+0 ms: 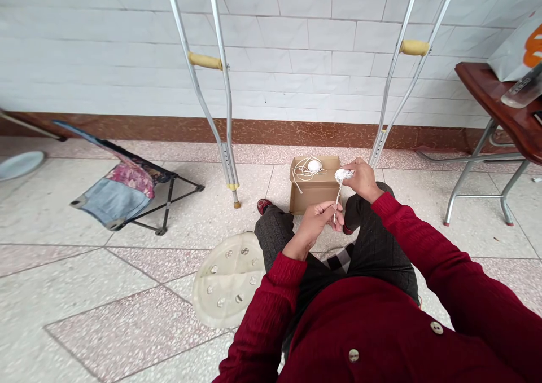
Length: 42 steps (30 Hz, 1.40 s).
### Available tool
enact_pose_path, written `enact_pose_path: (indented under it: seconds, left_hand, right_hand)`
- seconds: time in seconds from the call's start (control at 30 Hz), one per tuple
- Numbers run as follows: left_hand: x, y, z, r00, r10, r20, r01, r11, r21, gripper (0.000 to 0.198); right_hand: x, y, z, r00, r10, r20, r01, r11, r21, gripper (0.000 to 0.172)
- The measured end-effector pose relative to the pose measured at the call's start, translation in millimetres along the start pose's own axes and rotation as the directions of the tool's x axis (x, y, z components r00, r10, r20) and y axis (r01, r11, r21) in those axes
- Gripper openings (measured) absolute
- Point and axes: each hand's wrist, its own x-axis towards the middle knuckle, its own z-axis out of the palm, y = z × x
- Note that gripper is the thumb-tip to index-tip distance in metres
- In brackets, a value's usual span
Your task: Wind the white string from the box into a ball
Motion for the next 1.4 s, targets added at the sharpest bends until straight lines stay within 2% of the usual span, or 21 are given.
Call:
enact_pose_path:
  seconds: [0.13,0.23,0.3,0.37,0.43,0.5,0.53,0.6,0.7,0.8,0.9,0.97,1.07,1.17,1.23,1.3,1.4]
  left_hand:
    - [-13,-8,-11.6,0.997,-0.075,0.022,0.075,0.997,-0.020,0.031]
    - [-25,-15,-22.8,0.993,-0.107,0.048,0.106,0.994,0.010,0.031]
    - [-31,-21,-32.7,0.987,-0.141,0.072,0.136,0.988,0.074,0.032]
    - [-33,-29,-44.3,0.983,-0.173,0.067,0.155,0.964,0.214,0.032]
    - [-29,-37,-55.2,0.991,-0.129,-0.034,0.131,0.901,0.413,0.027]
    - [-20,-42,-61.5,0.986,0.022,-0.166,0.080,0.809,0.582,0.021]
    - [-13,-42,-62.1,0.972,0.106,-0.209,0.051,0.775,0.630,0.026]
    - [2,-37,-57.5,0.942,0.227,-0.249,-0.013,0.762,0.647,0.039]
    - [24,-21,-40.4,0.909,0.300,-0.291,-0.126,0.860,0.494,0.043]
    - [40,-11,-21.7,0.922,0.218,-0.319,-0.166,0.969,0.182,0.044]
    - [46,-13,-10.8,0.937,0.099,-0.335,-0.111,0.994,-0.016,0.045]
    - [45,-18,-9.5,0.919,0.099,-0.381,-0.108,0.994,-0.001,0.042]
    - [38,-23,-14.8,0.898,0.153,-0.414,-0.082,0.980,0.184,0.033]
    - [24,-23,-22.7,0.906,0.237,-0.351,-0.063,0.894,0.443,0.016]
    - [13,-23,-24.6,0.922,0.253,-0.294,-0.049,0.828,0.559,0.023]
    - [2,-24,-21.6,0.947,0.195,-0.254,-0.021,0.830,0.557,0.028]
    - [-16,-29,-9.6,0.983,0.067,-0.171,-0.001,0.932,0.362,0.023]
  right_hand:
    - [0,4,3,0.999,0.006,0.037,-0.006,1.000,0.009,0.026]
    - [3,7,0,0.999,0.036,0.021,-0.036,0.999,-0.016,0.027]
    - [7,10,-5,0.999,0.050,0.004,-0.050,0.998,-0.032,0.028]
    - [9,10,-11,0.999,0.051,-0.012,-0.052,0.998,-0.041,0.028]
    - [10,6,-16,0.999,0.046,-0.026,-0.047,0.998,-0.039,0.027]
    - [7,-1,-17,0.999,0.023,-0.028,-0.024,0.999,-0.034,0.028]
    - [5,-5,-16,1.000,0.003,-0.021,-0.004,1.000,-0.031,0.029]
    - [0,-15,-13,0.999,-0.045,-0.001,0.045,0.998,-0.033,0.031]
    - [-7,-29,-8,0.996,-0.083,0.029,0.085,0.994,-0.075,0.032]
    - [-11,-39,-5,0.997,-0.065,0.051,0.071,0.989,-0.129,0.028]
    - [-13,-44,-2,0.996,-0.052,0.073,0.062,0.988,-0.141,0.024]
    - [-15,-45,-1,0.994,-0.047,0.099,0.059,0.990,-0.131,0.026]
    - [-17,-46,2,0.992,-0.028,0.123,0.042,0.993,-0.108,0.033]
    - [-24,-42,6,0.993,-0.033,0.113,0.039,0.998,-0.055,0.038]
    - [-35,-34,12,0.992,-0.040,0.116,0.043,0.999,-0.021,0.036]
    - [-50,-24,20,0.991,-0.021,0.135,0.021,1.000,0.003,0.030]
    - [-72,-8,29,0.986,0.050,0.157,-0.061,0.996,0.065,0.022]
